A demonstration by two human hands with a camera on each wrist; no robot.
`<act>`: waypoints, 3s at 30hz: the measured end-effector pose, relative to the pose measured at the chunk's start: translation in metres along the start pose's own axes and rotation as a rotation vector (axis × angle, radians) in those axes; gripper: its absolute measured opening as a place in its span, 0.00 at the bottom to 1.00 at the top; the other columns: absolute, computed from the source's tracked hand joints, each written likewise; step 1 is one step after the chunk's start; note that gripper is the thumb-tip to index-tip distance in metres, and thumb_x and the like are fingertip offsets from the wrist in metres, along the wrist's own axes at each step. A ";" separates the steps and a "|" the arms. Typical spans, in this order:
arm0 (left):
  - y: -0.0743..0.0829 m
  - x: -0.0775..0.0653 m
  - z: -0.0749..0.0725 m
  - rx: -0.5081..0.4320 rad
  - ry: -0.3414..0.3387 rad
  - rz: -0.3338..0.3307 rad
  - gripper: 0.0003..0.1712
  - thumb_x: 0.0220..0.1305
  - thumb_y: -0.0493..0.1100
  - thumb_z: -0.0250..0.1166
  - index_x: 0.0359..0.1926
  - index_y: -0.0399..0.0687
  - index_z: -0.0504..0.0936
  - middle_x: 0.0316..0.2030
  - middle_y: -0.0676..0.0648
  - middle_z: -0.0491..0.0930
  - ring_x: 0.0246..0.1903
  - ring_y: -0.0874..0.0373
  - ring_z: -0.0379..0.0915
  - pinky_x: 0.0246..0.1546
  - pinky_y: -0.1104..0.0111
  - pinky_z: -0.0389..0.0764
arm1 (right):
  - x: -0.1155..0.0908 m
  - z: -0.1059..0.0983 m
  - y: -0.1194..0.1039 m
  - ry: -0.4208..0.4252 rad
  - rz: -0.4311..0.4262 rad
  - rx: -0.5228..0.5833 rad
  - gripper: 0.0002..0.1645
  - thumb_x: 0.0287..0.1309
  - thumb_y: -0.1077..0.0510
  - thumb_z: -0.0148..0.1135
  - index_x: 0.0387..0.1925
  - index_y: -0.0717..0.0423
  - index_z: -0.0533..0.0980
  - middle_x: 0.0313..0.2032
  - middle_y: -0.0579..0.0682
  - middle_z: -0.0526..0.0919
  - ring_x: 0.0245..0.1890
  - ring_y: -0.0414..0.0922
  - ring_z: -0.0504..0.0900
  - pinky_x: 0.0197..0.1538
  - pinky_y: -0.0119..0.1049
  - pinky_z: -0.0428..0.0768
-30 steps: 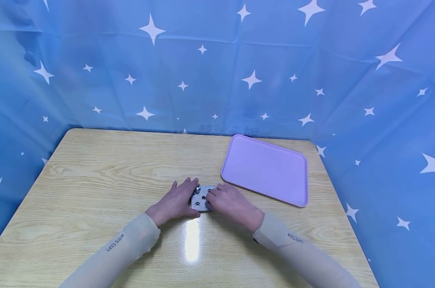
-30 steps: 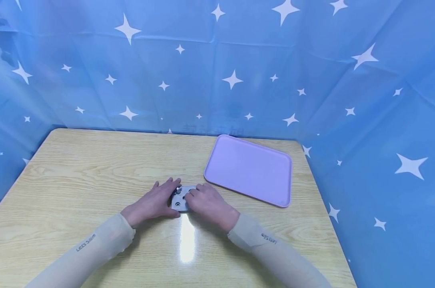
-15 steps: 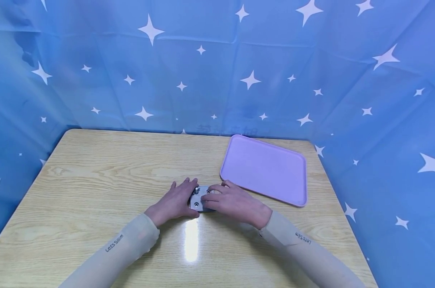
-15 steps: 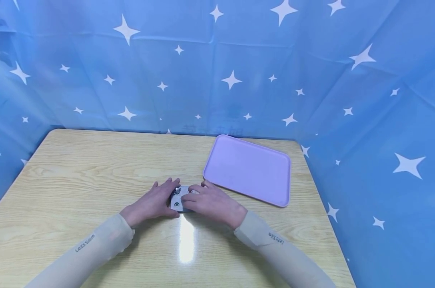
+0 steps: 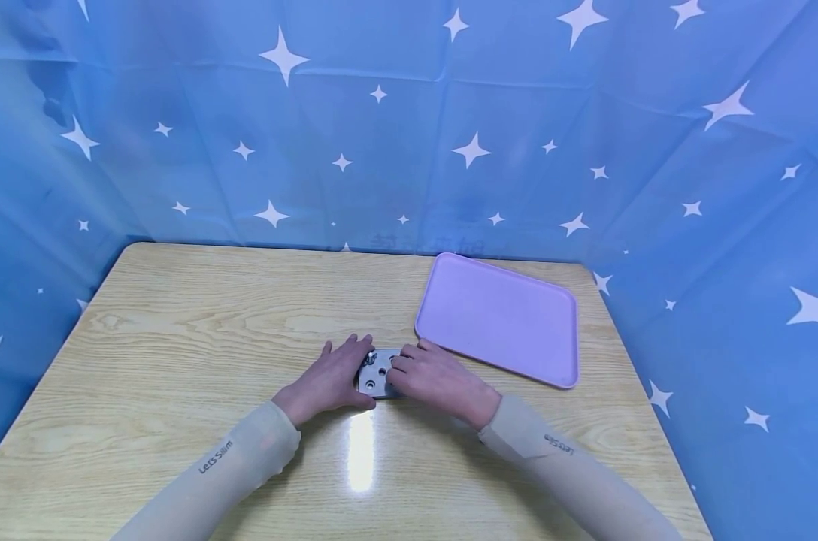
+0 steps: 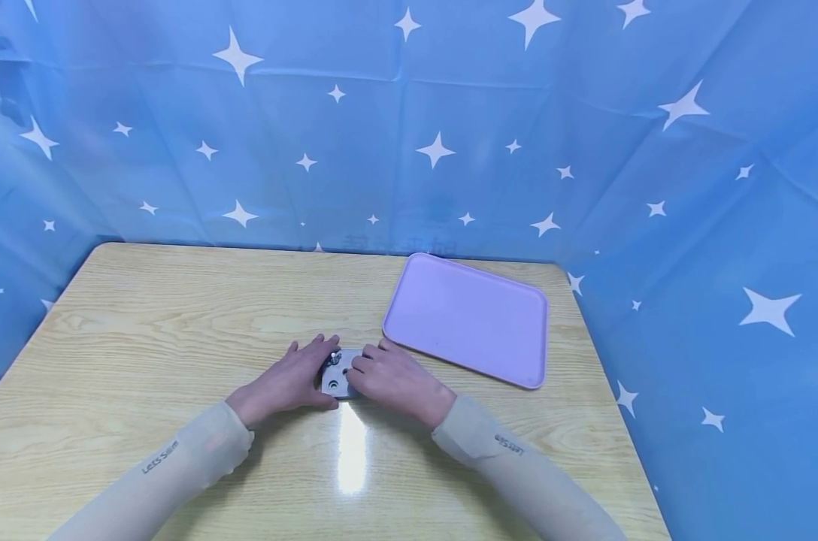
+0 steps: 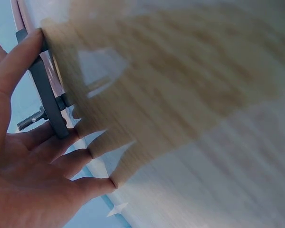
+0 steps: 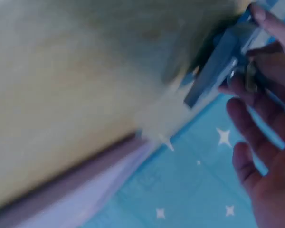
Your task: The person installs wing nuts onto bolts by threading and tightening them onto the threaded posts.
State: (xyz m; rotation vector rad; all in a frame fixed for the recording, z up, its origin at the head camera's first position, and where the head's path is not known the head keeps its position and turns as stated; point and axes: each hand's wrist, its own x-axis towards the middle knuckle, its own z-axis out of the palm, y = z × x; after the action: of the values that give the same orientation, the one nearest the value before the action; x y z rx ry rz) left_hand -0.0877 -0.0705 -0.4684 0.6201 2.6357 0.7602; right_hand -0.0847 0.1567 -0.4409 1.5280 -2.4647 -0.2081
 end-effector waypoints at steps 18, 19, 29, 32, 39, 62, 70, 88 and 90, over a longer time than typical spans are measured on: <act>-0.001 0.000 0.000 0.006 -0.002 0.009 0.60 0.49 0.52 0.84 0.76 0.36 0.63 0.74 0.35 0.64 0.77 0.38 0.52 0.74 0.35 0.49 | -0.007 -0.012 0.005 -0.098 0.019 0.161 0.25 0.66 0.57 0.69 0.63 0.41 0.78 0.63 0.38 0.80 0.64 0.45 0.75 0.59 0.48 0.76; -0.001 0.000 0.000 0.006 -0.001 0.009 0.60 0.49 0.53 0.84 0.76 0.36 0.63 0.74 0.35 0.65 0.77 0.38 0.52 0.74 0.35 0.49 | -0.008 -0.013 0.007 -0.108 -0.021 0.134 0.25 0.66 0.59 0.69 0.63 0.40 0.78 0.64 0.36 0.79 0.66 0.45 0.74 0.61 0.48 0.75; 0.000 0.000 0.000 0.004 0.000 0.004 0.61 0.49 0.53 0.84 0.76 0.35 0.62 0.73 0.35 0.66 0.77 0.37 0.52 0.73 0.34 0.49 | -0.007 -0.013 0.013 -0.078 -0.112 0.006 0.19 0.65 0.58 0.70 0.56 0.40 0.84 0.58 0.35 0.83 0.66 0.45 0.75 0.60 0.46 0.74; 0.000 0.001 0.000 0.001 0.000 0.000 0.61 0.49 0.53 0.84 0.77 0.36 0.62 0.74 0.35 0.66 0.77 0.38 0.52 0.74 0.35 0.48 | -0.005 -0.011 0.012 -0.049 -0.098 0.004 0.13 0.63 0.57 0.71 0.48 0.40 0.85 0.51 0.35 0.85 0.62 0.44 0.77 0.56 0.45 0.74; -0.001 0.000 0.000 0.006 0.005 0.013 0.61 0.49 0.53 0.84 0.76 0.35 0.62 0.73 0.35 0.67 0.77 0.37 0.53 0.73 0.34 0.50 | 0.001 -0.007 0.003 -0.010 -0.011 0.005 0.08 0.60 0.59 0.73 0.38 0.42 0.83 0.38 0.37 0.85 0.46 0.42 0.79 0.47 0.40 0.74; 0.000 0.000 -0.001 0.002 -0.003 0.012 0.61 0.49 0.53 0.84 0.77 0.35 0.62 0.73 0.35 0.67 0.77 0.37 0.52 0.73 0.34 0.49 | -0.006 -0.017 0.004 -0.101 -0.096 0.034 0.18 0.69 0.54 0.67 0.58 0.39 0.82 0.62 0.35 0.80 0.67 0.45 0.74 0.57 0.44 0.77; 0.001 0.000 -0.001 0.012 -0.005 0.002 0.60 0.49 0.53 0.84 0.76 0.36 0.62 0.74 0.35 0.66 0.77 0.38 0.52 0.73 0.35 0.49 | -0.004 -0.013 0.005 -0.091 -0.093 0.012 0.14 0.64 0.58 0.70 0.50 0.41 0.85 0.54 0.37 0.85 0.60 0.42 0.78 0.57 0.42 0.77; 0.001 0.000 0.000 0.011 0.011 0.021 0.61 0.48 0.52 0.84 0.76 0.33 0.62 0.73 0.34 0.66 0.76 0.36 0.53 0.73 0.34 0.50 | 0.008 0.003 -0.024 0.069 0.288 0.115 0.09 0.60 0.55 0.73 0.27 0.51 0.82 0.24 0.46 0.85 0.24 0.44 0.77 0.30 0.38 0.68; 0.000 0.000 0.000 0.013 0.012 0.026 0.60 0.48 0.52 0.84 0.75 0.33 0.63 0.73 0.33 0.66 0.76 0.36 0.54 0.72 0.33 0.51 | 0.007 0.002 -0.024 0.060 0.298 0.122 0.10 0.62 0.51 0.72 0.29 0.51 0.82 0.26 0.45 0.86 0.26 0.44 0.78 0.32 0.39 0.69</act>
State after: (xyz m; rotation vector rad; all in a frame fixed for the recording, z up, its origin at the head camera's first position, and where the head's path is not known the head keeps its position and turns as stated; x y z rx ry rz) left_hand -0.0872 -0.0704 -0.4684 0.6560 2.6503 0.7572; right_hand -0.0678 0.1404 -0.4480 1.1675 -2.6571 0.0400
